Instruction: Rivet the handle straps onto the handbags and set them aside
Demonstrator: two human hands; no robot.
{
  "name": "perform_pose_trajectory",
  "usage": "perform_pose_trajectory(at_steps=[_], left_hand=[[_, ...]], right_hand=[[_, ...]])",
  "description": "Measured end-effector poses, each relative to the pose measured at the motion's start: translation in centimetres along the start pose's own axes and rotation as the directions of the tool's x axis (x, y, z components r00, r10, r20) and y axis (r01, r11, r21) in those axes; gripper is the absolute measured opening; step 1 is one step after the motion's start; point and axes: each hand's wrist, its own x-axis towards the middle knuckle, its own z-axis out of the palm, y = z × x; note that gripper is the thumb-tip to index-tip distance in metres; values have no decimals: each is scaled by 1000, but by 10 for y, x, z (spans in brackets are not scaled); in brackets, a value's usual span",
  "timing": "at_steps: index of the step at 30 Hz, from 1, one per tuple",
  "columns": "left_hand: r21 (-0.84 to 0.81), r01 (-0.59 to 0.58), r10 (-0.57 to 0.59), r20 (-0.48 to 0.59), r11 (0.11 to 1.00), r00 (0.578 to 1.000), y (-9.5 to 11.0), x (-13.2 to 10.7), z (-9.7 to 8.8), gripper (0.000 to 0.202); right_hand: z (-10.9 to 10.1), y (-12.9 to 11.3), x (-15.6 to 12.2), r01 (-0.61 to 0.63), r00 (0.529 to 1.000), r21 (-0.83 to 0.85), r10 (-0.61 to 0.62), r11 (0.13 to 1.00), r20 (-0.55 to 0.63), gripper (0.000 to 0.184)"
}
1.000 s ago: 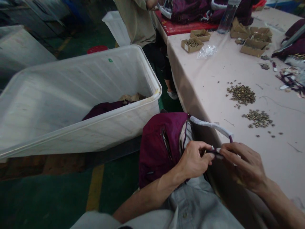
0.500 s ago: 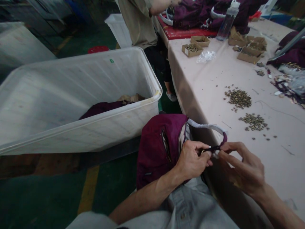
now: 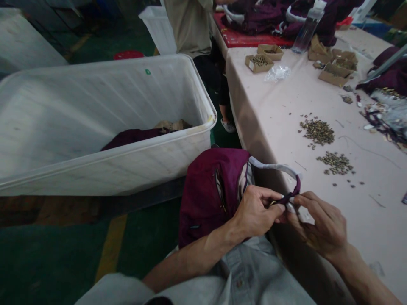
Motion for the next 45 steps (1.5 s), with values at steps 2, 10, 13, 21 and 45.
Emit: perform_pose_trajectory(at_steps=[2,10,13,21,45], left_hand=[[-53,23,-22,8,998,1000,0,1,1,26],[-20,56,-55,9,998,998,-6,4,-1,28],[-15,50,-49,30,999,998,-8,4,-2,31],[-2,6,-6,102,1000,995,-9,4,-2,28],[249,15,-15,1,968,1000,-27,20,7,21]], right_hand=[[0,1,1,-30,1000,49,30,998,8,31],[-3,0,5,-93,996,171,89,981,28,31],[-5,2,3,-141,990,242,143,960,11,31],[-7,26,-6,-200,980,422,183,884,81,28],[-17,47,-3,-241,889,189,139,952,435,31]])
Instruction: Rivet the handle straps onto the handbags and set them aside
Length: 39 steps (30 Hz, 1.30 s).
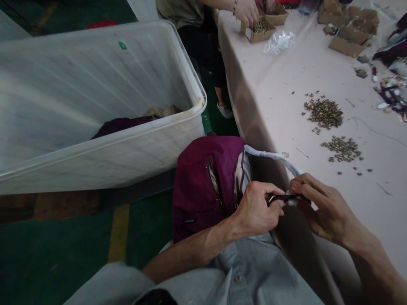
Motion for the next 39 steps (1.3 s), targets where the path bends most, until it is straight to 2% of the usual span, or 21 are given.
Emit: perform_pose_trajectory(at_steps=[3,7,11,13,14,16,18,19,22,25,29,33,36,39], left_hand=[[-1,47,-47,-22,999,999,-4,0,2,20],[106,37,-27,-95,994,995,-8,-5,6,13],[250,-20,73,-203,968,976,-3,-10,9,6],[203,-46,90,-209,978,974,1,-10,8,9],[116,-38,61,-197,993,978,3,-8,6,11],[-157,39,-61,-138,987,989,7,-3,-1,19],[-400,165,-180,2,902,984,9,2,-8,25],[-465,231,-216,87,854,973,9,5,-12,28],[-515,373,-252,291,771,923,5,11,-22,34],[-576,409,-266,318,708,910,-1,15,-26,31],[-632,373,-313,209,679,926,-6,14,-24,27],[-589,250,-296,19,769,955,-2,4,-17,23],[-440,104,-181,-136,892,974,4,-5,-14,21],[-199,-28,-21,-239,980,971,6,-9,-12,16]], right_hand=[[5,4,0,1,1000,1,-1,1000,20,32],[11,7,-3,19,1000,-69,-18,997,13,34],[22,7,-4,91,988,-239,-118,967,-99,28],[29,7,-4,116,965,-319,-182,941,-187,30],[32,8,-5,124,949,-357,-215,926,-229,32],[36,9,-6,138,913,-435,-284,890,-292,33],[39,10,-7,163,874,-500,-359,850,-326,32],[41,11,-7,180,857,-525,-395,832,-332,32],[43,11,-8,210,818,-570,-462,794,-342,33],[46,9,-7,198,792,-582,-478,789,-379,31],[50,6,-5,176,786,-534,-445,827,-430,33],[54,6,-5,183,782,-471,-418,863,-462,35],[58,7,-4,181,762,-393,-381,902,-524,37],[61,6,-2,182,798,-265,-300,947,-522,41]])
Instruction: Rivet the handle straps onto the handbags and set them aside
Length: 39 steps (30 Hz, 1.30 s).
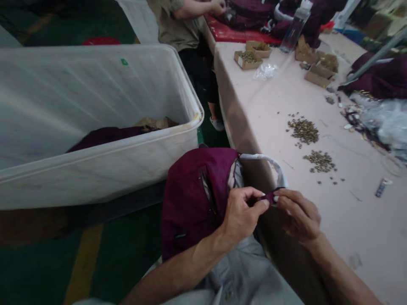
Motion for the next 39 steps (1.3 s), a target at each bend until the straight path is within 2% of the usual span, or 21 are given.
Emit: perform_pose_trajectory(at_steps=[2,5,7,9,11,13,16,20,27,30,33,34,36,38,39], left_hand=[[138,-76,82,-38,988,996,-3,1,1,15],[253,-106,125,-58,962,990,-10,6,5,15],[284,-90,105,-37,955,994,-15,8,7,16],[325,-72,85,-27,943,996,-18,10,8,17],[364,-62,78,-31,930,996,-21,11,7,18],[379,-65,79,-21,923,997,-24,13,5,18],[377,-77,80,8,923,997,-31,15,3,18],[366,-82,80,20,927,997,-34,16,3,17],[304,-69,47,77,950,996,-32,17,0,17],[201,-11,-27,184,980,983,-34,16,-5,20],[117,62,-90,253,991,963,-41,14,-11,25],[122,71,-100,253,990,962,-43,13,-12,26],[173,50,-88,223,984,971,-46,10,-12,27],[254,-5,-40,169,967,985,-46,8,-9,26],[295,-33,-11,145,955,989,-45,6,-6,25]], right_hand=[[1,-1,3,-47,997,78,42,996,66,40],[-5,1,14,-127,972,128,98,984,215,35],[-17,6,21,-222,926,157,158,962,342,32],[-36,17,25,-323,879,165,231,932,416,30],[-59,37,22,-420,855,72,368,905,365,24],[-81,62,11,-517,820,-117,530,848,216,16],[-102,98,-11,-585,770,-326,635,743,67,17],[-104,125,-32,-603,749,-379,662,702,35,27],[-98,141,-34,-590,712,-492,700,640,58,32],[-100,138,-31,-581,684,-551,727,599,69,28],[-98,116,-20,-579,663,-562,742,591,98,19],[-97,102,-14,-569,676,-541,727,619,122,16],[-91,68,1,-510,742,-449,639,734,203,9],[-81,32,15,-392,814,-293,477,872,331,6],[-74,15,20,-328,834,-202,383,923,397,11]])
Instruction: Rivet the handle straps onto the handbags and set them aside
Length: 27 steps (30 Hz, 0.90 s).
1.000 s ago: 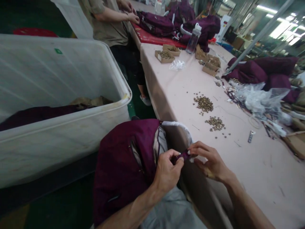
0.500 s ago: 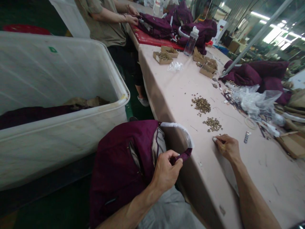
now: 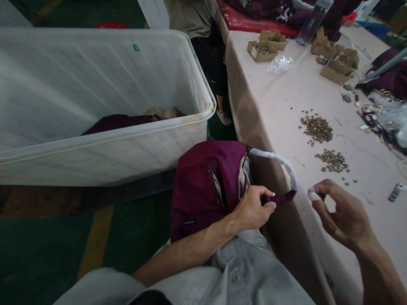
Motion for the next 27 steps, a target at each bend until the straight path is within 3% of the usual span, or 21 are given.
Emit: perform_pose_trajectory(at_steps=[2,4,7,11,18,27], left_hand=[[69,-30,33,-47,997,998,5,-3,5,20],[101,-45,54,-84,994,995,9,-7,10,18],[134,-67,86,-142,989,986,10,-10,16,18],[187,-117,146,-149,975,978,4,-11,21,19],[256,-159,191,-102,953,976,0,-11,23,18],[341,-261,287,-27,903,958,-1,-12,25,13]], right_hand=[[11,-26,1,145,984,81,-152,986,89,20],[24,-37,2,194,965,87,-206,977,161,23],[39,-35,1,217,951,26,-217,976,220,22],[44,-27,-1,239,937,22,-237,971,257,20],[45,-21,-3,169,948,136,-199,976,250,19],[39,-27,4,-32,954,299,-61,954,295,14]])
